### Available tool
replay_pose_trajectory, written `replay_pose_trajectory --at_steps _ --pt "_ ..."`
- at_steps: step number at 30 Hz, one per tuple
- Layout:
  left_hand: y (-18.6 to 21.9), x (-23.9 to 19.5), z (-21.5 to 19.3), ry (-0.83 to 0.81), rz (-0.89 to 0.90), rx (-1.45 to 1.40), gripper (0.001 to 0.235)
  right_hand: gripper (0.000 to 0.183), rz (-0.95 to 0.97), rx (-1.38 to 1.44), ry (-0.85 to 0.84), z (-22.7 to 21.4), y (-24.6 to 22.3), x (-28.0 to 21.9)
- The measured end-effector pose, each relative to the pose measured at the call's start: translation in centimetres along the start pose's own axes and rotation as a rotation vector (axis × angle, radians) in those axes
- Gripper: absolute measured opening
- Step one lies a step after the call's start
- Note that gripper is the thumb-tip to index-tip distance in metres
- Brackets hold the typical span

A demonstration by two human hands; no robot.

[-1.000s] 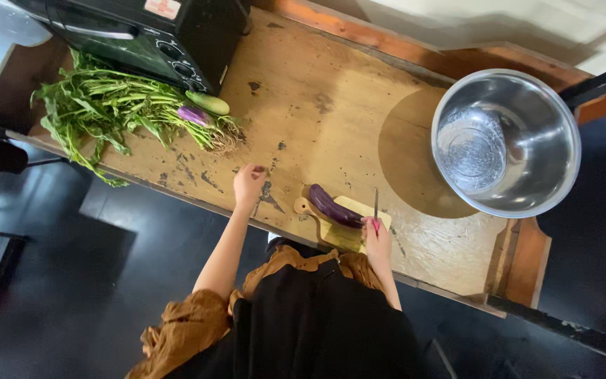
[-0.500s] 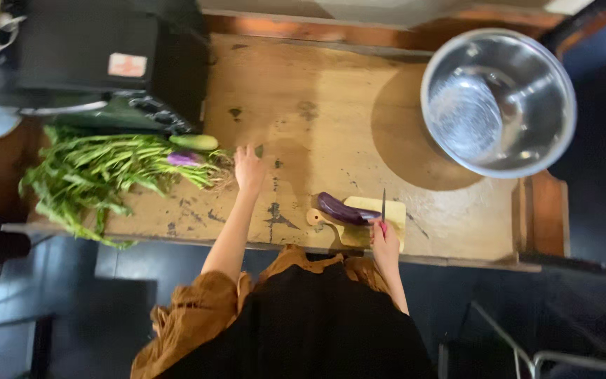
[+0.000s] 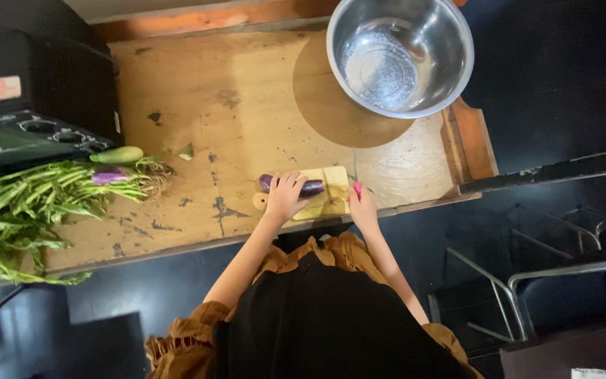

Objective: The person slices a whole purple eggplant into several pieces on a small wooden cutting board using a knife.

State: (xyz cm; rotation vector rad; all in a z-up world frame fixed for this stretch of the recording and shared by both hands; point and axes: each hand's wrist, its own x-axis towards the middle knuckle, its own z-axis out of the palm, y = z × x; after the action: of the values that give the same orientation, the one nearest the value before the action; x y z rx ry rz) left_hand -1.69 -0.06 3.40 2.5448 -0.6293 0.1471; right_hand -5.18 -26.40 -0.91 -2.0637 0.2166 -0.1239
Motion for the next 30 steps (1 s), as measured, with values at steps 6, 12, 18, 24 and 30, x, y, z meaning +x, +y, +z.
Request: replay_pose_trajectory --at_steps 6,12,18,24,30 --pt "0.3 -0.1 3.8 -0.023 -0.092 0.188 0.070 0.023 0.164 0.041 -0.249 -0.9 2.5 -1.9" --pt "0.9 -0.6 4.0 0.045 -0.145 0.212 0.067 0.024 0.056 0.078 -0.264 -1.5 3.5 -4.2" --pt "3.6 -0.7 0.0 0.109 -0.240 0.099 0.068 0.033 0.131 -0.129 -0.201 -2.2 -0.2 -2.9" --pt "6.1 -2.8 -4.0 0.202 -0.282 0.087 0.067 0.036 -0.199 -0.197 -0.252 0.6 0.5 0.1" --pt "7.1 -8.3 -9.5 0.312 -0.534 -0.214 0.063 0.017 -0.087 -0.272 -0.740 1.9 1.7 6.5"
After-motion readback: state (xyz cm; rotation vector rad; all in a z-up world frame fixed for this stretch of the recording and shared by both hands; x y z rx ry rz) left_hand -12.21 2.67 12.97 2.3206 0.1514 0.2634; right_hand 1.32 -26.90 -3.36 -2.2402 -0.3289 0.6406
